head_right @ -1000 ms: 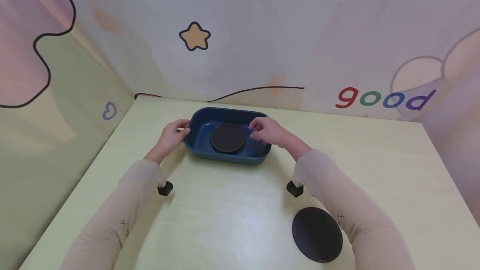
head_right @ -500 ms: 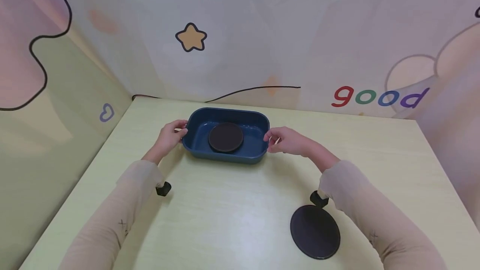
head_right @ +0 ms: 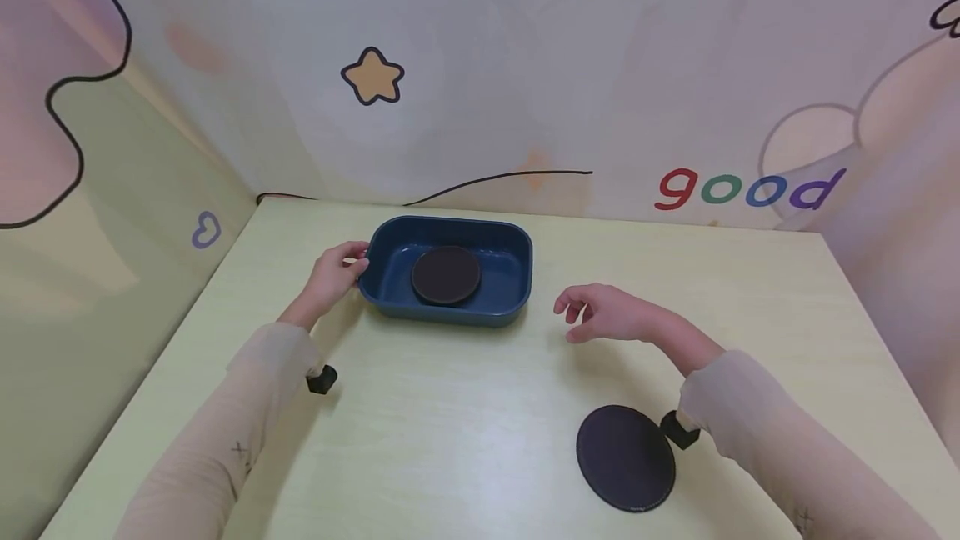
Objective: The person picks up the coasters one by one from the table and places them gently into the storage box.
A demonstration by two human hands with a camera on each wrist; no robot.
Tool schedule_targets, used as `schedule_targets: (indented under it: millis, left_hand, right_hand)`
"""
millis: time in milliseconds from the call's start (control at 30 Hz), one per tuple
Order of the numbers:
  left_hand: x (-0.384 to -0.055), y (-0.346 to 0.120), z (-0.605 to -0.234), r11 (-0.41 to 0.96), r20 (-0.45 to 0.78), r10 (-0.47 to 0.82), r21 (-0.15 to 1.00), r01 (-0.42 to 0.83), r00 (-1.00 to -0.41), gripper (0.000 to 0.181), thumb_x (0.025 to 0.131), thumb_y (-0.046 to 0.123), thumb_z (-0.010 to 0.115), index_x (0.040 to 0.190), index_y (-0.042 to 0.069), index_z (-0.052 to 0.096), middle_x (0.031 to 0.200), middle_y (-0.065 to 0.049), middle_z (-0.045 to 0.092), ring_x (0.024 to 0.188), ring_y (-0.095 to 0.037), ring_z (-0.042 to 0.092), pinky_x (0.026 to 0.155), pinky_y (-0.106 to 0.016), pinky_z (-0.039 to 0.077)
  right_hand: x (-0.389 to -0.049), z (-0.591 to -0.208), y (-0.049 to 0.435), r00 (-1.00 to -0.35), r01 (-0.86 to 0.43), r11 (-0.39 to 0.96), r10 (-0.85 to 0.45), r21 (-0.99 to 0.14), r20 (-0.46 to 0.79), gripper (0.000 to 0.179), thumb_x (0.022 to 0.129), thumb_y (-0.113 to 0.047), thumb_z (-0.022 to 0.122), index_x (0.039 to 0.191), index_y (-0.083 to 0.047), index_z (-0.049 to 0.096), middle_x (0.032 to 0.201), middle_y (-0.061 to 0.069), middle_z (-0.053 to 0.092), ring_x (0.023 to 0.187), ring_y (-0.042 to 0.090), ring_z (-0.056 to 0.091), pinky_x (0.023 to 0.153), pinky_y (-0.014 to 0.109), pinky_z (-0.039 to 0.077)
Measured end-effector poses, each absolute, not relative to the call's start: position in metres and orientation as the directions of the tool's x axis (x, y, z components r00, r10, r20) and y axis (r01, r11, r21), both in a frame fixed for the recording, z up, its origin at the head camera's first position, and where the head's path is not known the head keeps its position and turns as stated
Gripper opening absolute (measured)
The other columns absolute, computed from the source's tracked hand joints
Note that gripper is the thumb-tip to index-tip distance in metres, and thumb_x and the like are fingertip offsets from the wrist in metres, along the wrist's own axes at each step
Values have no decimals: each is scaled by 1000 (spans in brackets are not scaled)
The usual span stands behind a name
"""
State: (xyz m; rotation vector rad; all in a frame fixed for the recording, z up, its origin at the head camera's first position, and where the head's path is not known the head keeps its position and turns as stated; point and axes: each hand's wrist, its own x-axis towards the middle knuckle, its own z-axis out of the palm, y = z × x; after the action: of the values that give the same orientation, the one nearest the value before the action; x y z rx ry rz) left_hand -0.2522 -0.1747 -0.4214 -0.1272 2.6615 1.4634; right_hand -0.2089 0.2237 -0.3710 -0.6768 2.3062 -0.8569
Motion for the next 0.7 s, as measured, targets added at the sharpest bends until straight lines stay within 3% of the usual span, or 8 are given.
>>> schedule_targets:
  millis: [400,700]
  left_hand:
    - [-252,-174,-420,551,-125,-24,826,-117,-992,35,91,9,47,126,5,46,116,-15,50,96,-25,55,68,-26,52]
    - [-251,-173,-418,547,-132,-28,828,-126,-991,36,91,9,47,126,5,46,116,-15,49,95,-25,55,71,-28,52]
  right_hand:
    - [-178,-381,244,-714,-275,724,-594,-632,-370,38,79,-15,65,112,-3,51,100,11,55,90,23,50,66,24,46]
    - [-158,-396,256,-706,-261,726,-593,-637,-387,35,76,-14,66,108,-5,53,94,7,54,80,16,50,62,22,44]
